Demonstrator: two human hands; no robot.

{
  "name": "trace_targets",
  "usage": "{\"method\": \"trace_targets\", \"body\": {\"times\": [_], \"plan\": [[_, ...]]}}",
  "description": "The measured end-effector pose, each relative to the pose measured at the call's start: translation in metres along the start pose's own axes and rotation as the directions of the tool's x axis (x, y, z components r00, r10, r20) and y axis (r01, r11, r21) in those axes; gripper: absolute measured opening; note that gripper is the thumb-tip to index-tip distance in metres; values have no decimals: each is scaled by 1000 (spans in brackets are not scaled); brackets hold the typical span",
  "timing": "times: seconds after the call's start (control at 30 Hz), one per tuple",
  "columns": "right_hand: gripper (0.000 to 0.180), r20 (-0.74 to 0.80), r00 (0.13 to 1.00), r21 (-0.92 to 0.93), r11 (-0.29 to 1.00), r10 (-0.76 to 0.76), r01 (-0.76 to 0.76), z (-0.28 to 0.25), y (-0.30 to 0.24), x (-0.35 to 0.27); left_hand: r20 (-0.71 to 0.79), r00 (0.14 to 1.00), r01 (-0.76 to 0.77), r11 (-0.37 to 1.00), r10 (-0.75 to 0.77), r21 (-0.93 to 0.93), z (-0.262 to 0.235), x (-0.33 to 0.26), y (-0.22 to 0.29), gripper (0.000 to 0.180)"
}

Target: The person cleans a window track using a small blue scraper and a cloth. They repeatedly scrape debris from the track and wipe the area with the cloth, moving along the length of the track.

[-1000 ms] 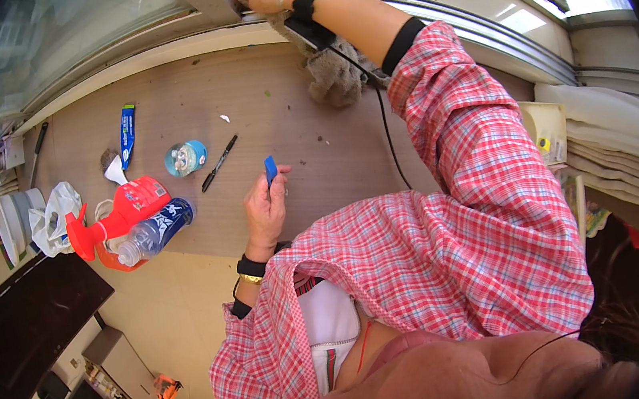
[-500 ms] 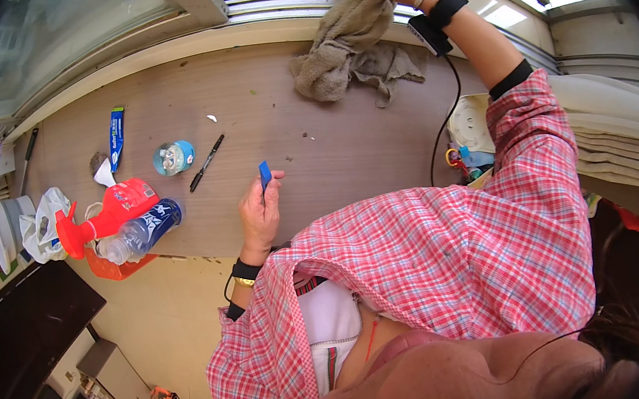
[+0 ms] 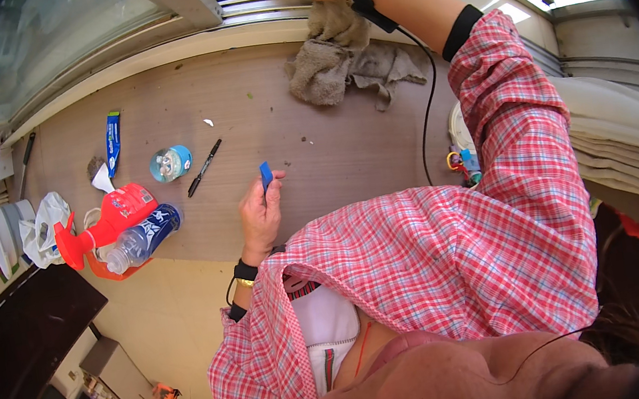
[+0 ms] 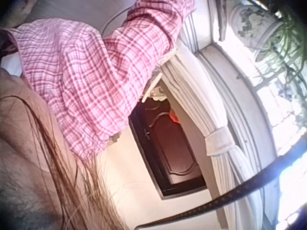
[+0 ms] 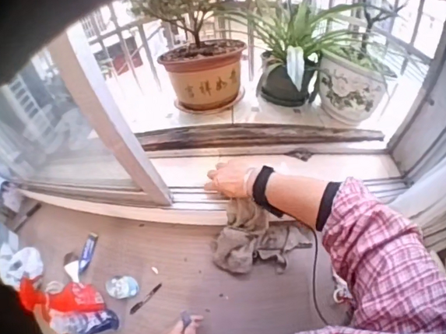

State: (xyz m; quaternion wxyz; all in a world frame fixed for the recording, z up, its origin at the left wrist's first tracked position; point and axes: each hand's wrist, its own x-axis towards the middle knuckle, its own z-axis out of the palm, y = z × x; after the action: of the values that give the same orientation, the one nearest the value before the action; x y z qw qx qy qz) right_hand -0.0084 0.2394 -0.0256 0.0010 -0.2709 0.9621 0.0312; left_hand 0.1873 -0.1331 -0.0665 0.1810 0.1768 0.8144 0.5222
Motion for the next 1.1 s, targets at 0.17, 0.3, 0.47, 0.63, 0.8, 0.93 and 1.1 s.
{"method": "trace_targets", "body": {"times": [0.17,0.3,0.47,0.63,0.8,0.93,1.1], "plan": [[13,-68,990,-13,992,121,-122,4,-12,22,20,999,27,999,-27,-19,8,5,9,23],[26,-278,900,249,930,335,-269,2,-44,19,-16,999,42,987,-45,-155,4,10,17,24],[37,-87,994,428,899,-58,90,1,-171,-26,-226,974,-74,929,-11,-363,-11,28,21,29],[60,-273,951,828,538,144,156,-6,-216,-50,-315,948,-102,902,-39,-420,1,54,41,38],[40,-159,904,965,256,397,57,-28,-204,-52,-120,991,-121,686,50,-718,27,81,58,51],[32,-28,825,718,585,565,-377,-22,-137,-69,-215,975,-116,939,46,-324,27,100,34,55],[29,-217,767,431,764,604,-480,15,-51,-63,-256,950,-177,984,178,25,24,155,12,47]]}}
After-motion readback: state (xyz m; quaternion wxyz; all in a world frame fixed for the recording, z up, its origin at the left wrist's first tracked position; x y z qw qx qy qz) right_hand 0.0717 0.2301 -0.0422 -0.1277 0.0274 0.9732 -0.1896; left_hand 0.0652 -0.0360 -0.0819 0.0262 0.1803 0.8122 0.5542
